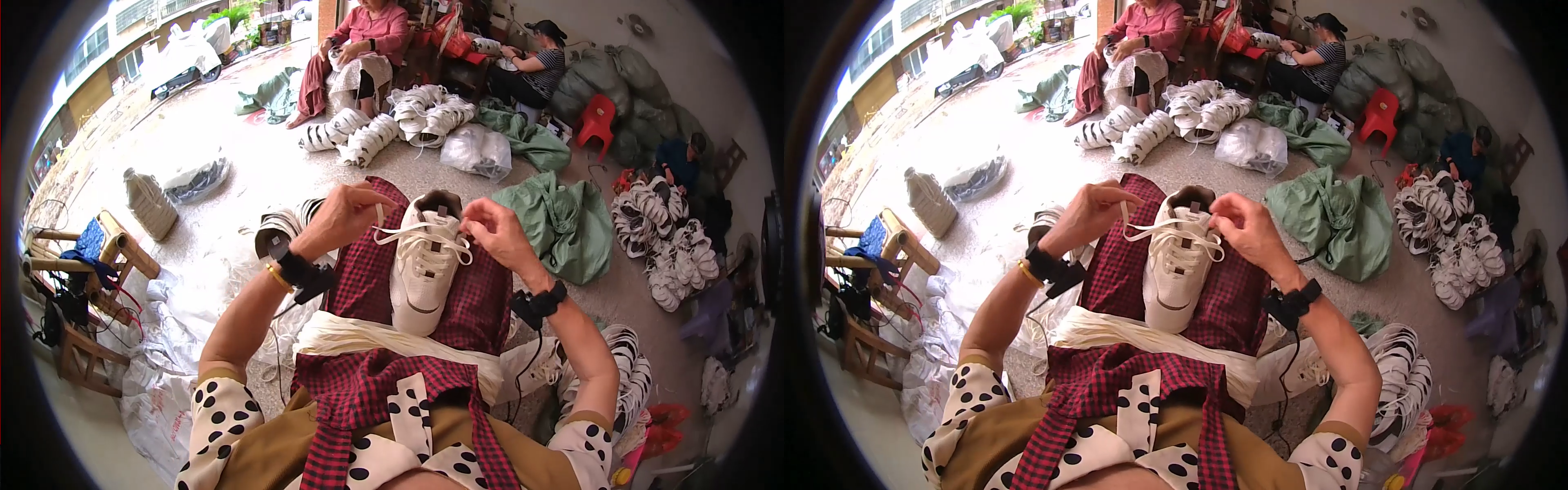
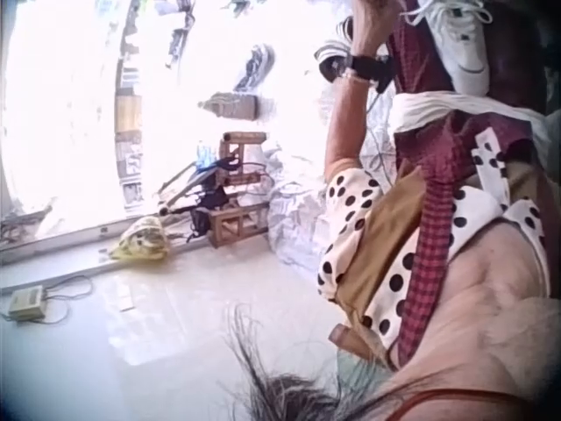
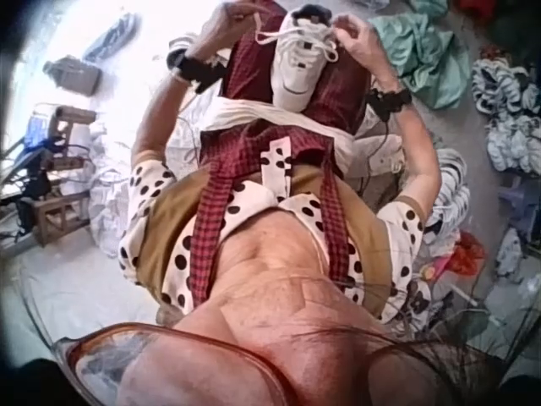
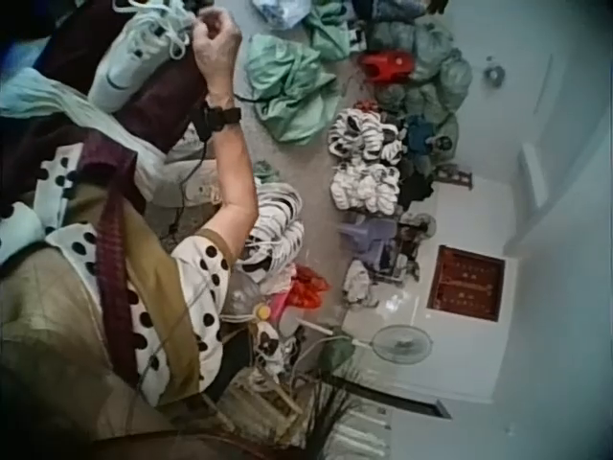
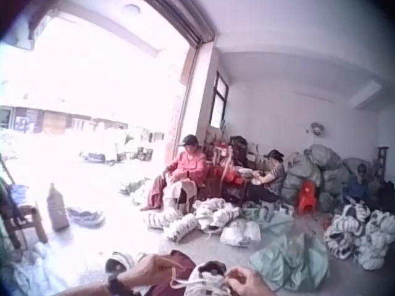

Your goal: Threading and lacing white sneakers in a factory workshop environment.

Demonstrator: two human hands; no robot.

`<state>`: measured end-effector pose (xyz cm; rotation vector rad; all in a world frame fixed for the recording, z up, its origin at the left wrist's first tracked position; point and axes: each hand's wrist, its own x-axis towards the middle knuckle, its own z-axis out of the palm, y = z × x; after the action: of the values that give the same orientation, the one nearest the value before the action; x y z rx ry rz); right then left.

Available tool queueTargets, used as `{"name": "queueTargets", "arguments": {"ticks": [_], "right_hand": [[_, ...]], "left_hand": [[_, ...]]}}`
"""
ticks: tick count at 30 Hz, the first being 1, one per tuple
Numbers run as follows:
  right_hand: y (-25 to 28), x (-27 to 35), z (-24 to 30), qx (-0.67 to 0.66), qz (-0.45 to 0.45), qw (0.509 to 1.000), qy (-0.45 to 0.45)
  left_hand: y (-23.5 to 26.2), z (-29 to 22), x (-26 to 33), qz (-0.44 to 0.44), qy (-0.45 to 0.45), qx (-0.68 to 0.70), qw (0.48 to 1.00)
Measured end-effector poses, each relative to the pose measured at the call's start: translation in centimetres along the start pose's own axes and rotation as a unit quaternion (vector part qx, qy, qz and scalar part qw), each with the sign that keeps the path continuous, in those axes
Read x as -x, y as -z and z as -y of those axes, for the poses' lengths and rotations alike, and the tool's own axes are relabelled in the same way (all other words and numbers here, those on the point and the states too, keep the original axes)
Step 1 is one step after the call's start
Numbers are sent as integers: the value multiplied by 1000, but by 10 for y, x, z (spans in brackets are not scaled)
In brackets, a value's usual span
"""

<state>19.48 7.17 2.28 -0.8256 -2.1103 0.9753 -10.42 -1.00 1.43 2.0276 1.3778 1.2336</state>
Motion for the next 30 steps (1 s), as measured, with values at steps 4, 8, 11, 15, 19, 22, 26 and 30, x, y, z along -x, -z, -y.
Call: {"name": "queueTargets", "arguments": {"ticks": [4,8,11,15,19,22,26,30], "right_hand": [[-31,-24,23,159,106,978,81],[-41,-43,15,202,-43,950,236],[-41,-46,24,179,-10,975,134],[-48,-43,6,168,66,979,92],[-44,-41,-1,108,74,990,45],[-43,-40,-4,83,57,994,39],[-47,-39,-8,47,68,996,35],[-45,-43,-9,48,67,996,25]], "left_hand": [[-30,16,-3,11,-23,83,996],[-48,6,-6,-19,3,78,997],[-59,17,-5,-53,8,64,997],[-67,16,-5,-92,0,38,995],[-75,11,-5,-107,-51,-48,992],[-81,11,-5,-137,-218,-166,952],[-57,14,-15,-21,190,206,960],[-79,3,-21,-113,-69,-65,989]]}}
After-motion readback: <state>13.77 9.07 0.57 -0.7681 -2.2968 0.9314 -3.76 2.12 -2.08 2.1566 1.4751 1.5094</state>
